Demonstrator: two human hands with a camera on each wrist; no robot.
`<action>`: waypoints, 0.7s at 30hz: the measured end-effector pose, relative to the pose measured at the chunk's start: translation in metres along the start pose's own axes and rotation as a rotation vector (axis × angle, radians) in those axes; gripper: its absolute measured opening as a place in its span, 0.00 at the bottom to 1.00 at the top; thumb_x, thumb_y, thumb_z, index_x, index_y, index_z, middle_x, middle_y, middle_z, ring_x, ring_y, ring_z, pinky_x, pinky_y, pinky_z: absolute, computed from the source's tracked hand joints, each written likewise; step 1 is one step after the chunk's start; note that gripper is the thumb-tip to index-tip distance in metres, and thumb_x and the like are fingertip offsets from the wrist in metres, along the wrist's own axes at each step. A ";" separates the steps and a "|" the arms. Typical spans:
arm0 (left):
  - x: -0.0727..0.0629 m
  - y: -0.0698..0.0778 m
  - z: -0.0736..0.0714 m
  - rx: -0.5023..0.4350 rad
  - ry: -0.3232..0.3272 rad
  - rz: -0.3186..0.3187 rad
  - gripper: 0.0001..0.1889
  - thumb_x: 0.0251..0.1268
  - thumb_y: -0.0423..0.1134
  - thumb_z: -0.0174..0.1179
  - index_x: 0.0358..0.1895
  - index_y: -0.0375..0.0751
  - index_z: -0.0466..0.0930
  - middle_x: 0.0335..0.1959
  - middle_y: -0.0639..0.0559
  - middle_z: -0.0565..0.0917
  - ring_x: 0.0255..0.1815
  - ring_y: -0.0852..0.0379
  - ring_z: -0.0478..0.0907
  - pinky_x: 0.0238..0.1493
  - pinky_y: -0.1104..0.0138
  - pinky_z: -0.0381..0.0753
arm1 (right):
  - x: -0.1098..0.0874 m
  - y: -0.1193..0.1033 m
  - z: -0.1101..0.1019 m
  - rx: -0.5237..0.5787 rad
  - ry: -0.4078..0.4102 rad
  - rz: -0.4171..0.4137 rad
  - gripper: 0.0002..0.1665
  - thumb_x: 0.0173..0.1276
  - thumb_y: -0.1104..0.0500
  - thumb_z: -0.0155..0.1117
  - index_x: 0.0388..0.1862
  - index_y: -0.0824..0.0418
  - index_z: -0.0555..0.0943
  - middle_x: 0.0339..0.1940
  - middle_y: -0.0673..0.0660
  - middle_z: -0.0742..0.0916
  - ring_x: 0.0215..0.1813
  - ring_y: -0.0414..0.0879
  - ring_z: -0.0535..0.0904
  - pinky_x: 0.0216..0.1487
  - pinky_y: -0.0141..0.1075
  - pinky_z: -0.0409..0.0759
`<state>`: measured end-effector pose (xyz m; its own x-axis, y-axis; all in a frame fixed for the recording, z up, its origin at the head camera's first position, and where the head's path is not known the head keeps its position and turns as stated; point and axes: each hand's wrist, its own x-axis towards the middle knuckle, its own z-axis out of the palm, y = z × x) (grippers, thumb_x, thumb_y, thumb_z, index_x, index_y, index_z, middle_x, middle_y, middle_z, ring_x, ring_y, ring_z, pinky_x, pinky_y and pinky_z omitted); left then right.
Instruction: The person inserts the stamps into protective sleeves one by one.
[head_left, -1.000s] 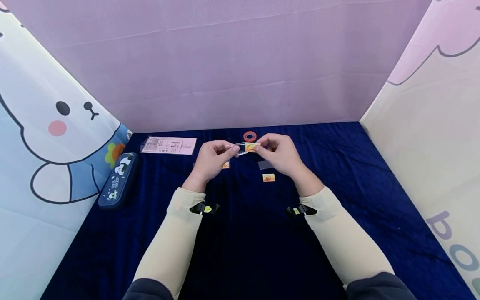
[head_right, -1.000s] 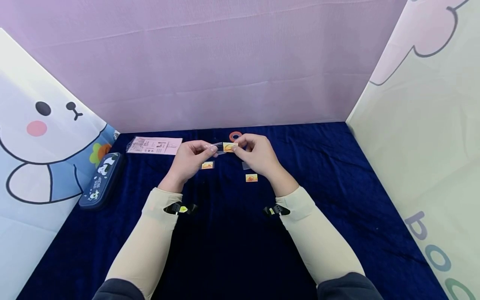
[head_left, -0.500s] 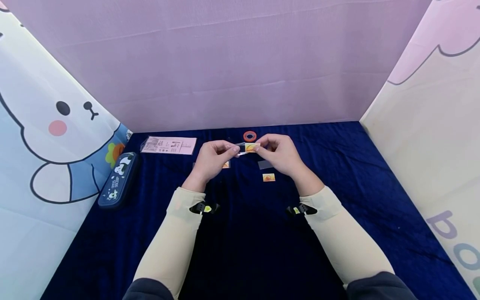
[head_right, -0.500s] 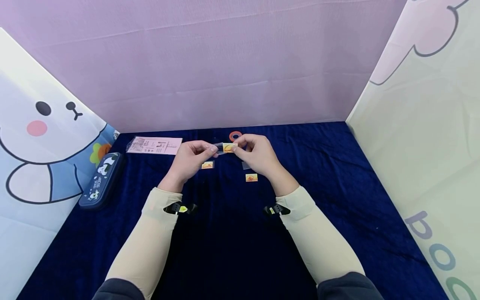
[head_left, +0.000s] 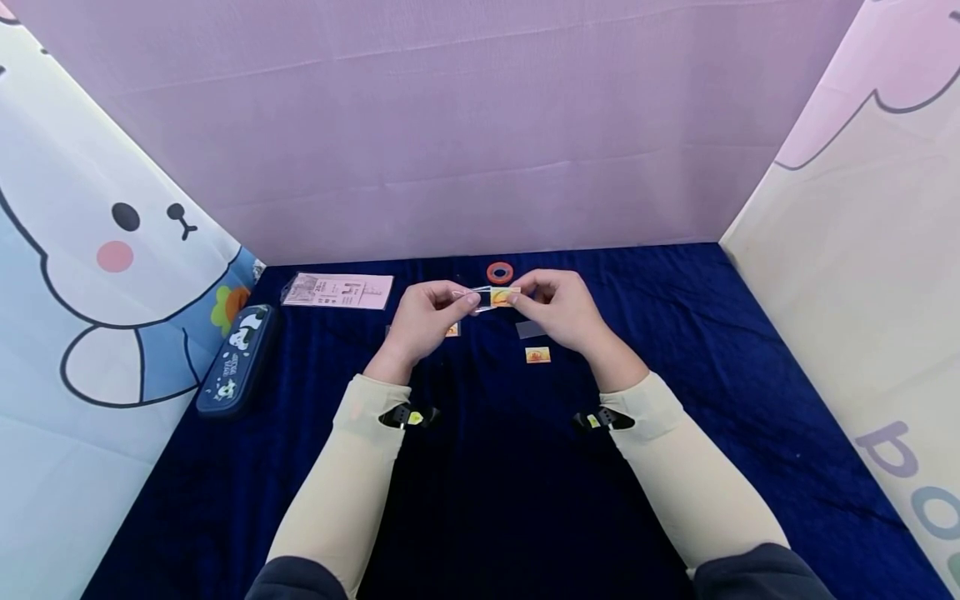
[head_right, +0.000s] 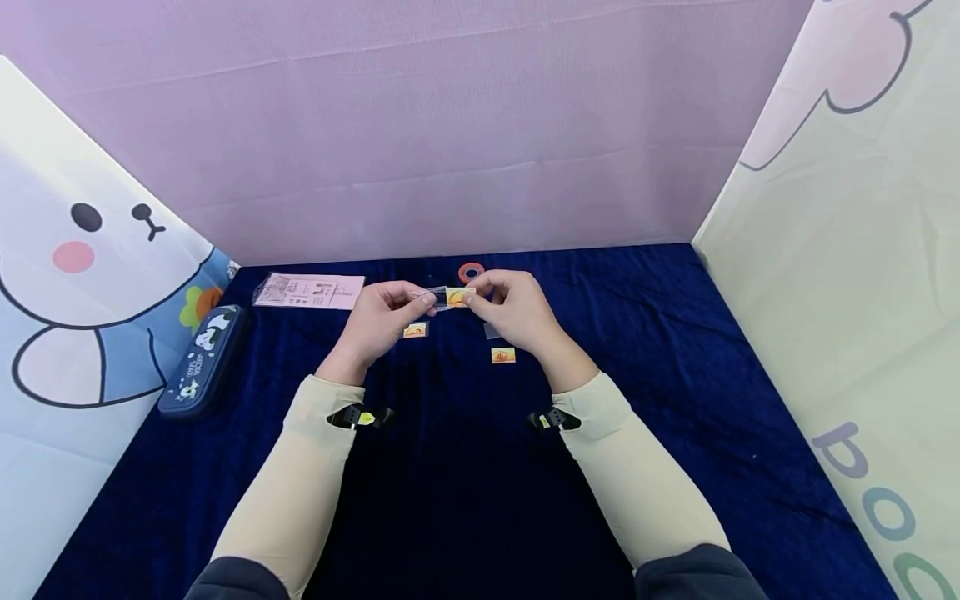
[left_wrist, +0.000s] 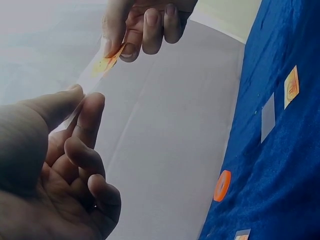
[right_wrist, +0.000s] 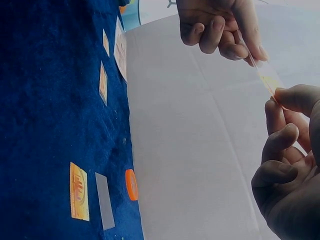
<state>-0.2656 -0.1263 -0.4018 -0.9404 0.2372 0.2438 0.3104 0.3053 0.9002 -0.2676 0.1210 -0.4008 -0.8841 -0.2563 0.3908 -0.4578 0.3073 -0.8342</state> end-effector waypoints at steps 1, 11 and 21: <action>0.000 0.000 0.000 0.000 0.000 0.003 0.14 0.72 0.48 0.70 0.41 0.39 0.91 0.33 0.52 0.90 0.36 0.47 0.83 0.31 0.67 0.76 | 0.000 0.000 0.000 -0.004 -0.002 0.000 0.03 0.70 0.58 0.75 0.40 0.57 0.91 0.30 0.51 0.86 0.22 0.49 0.73 0.22 0.35 0.69; 0.000 -0.001 0.000 -0.008 -0.011 0.009 0.08 0.72 0.42 0.70 0.45 0.41 0.91 0.40 0.49 0.90 0.31 0.55 0.78 0.29 0.68 0.73 | 0.000 0.002 0.001 -0.026 -0.011 0.001 0.03 0.71 0.58 0.75 0.41 0.55 0.91 0.30 0.51 0.85 0.21 0.50 0.72 0.21 0.35 0.68; -0.001 -0.001 -0.002 -0.025 -0.041 0.068 0.06 0.74 0.39 0.68 0.47 0.44 0.92 0.45 0.51 0.90 0.28 0.54 0.74 0.27 0.67 0.72 | -0.001 0.001 0.000 0.000 -0.003 0.022 0.05 0.71 0.56 0.75 0.41 0.56 0.90 0.29 0.53 0.84 0.21 0.48 0.71 0.22 0.35 0.70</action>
<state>-0.2652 -0.1287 -0.4025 -0.9108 0.2938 0.2899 0.3688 0.2639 0.8913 -0.2673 0.1214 -0.4015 -0.8937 -0.2518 0.3714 -0.4383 0.3125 -0.8427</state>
